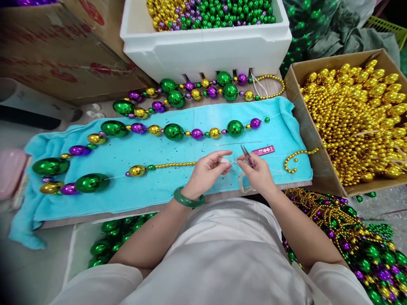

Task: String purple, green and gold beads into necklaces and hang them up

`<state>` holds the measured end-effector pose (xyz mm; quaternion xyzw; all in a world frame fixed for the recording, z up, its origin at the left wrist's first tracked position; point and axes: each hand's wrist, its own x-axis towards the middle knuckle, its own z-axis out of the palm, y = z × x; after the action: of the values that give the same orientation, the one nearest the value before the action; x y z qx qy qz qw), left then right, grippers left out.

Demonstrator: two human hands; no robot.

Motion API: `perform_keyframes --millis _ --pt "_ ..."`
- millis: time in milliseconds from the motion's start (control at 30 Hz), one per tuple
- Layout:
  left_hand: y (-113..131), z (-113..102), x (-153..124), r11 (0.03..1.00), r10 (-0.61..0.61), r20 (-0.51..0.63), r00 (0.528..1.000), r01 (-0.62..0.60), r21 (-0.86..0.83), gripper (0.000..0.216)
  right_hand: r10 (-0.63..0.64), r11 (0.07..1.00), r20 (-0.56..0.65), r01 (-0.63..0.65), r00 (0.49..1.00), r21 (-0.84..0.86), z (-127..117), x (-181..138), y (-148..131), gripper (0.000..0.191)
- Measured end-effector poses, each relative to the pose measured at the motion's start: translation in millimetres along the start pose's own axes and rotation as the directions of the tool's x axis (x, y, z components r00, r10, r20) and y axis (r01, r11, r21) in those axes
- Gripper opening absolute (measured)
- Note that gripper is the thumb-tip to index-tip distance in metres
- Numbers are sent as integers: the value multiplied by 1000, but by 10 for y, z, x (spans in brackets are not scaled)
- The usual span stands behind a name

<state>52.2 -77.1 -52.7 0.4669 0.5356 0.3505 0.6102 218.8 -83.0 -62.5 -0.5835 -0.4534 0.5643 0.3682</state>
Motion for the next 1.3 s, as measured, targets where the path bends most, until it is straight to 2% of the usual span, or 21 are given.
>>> perform_keyframes --millis 67,200,267,400,533,667,1000,1300 --pt "-27 -10 20 1000 12 -38 999 -12 -6 39 7 1000 17 -7 1000 1 -73 -73 -46 41" --pt "-109 -8 55 996 87 -98 991 -84 35 41 141 987 221 -156 965 49 -158 -228 -75 49" --pt "-144 6 54 985 152 -115 982 -142 95 40 196 975 253 -216 947 52 -141 -272 -36 47" --pt "-160 58 16 956 239 -119 964 -212 200 40 268 951 180 -290 946 106 -58 -272 84 44" --pt "-148 108 -20 939 260 -113 959 -224 261 41 249 949 121 -267 961 167 -31 -227 149 40" --pt "-157 137 -33 941 250 -103 963 -217 258 43 209 957 134 -231 969 175 -43 -191 158 37" --pt "-148 120 -51 954 215 -81 973 -191 233 42 216 960 132 -235 968 152 -51 -180 137 39" --pt "-112 121 -63 922 220 -61 974 -187 340 44 222 951 137 -245 965 187 -66 -161 166 35"
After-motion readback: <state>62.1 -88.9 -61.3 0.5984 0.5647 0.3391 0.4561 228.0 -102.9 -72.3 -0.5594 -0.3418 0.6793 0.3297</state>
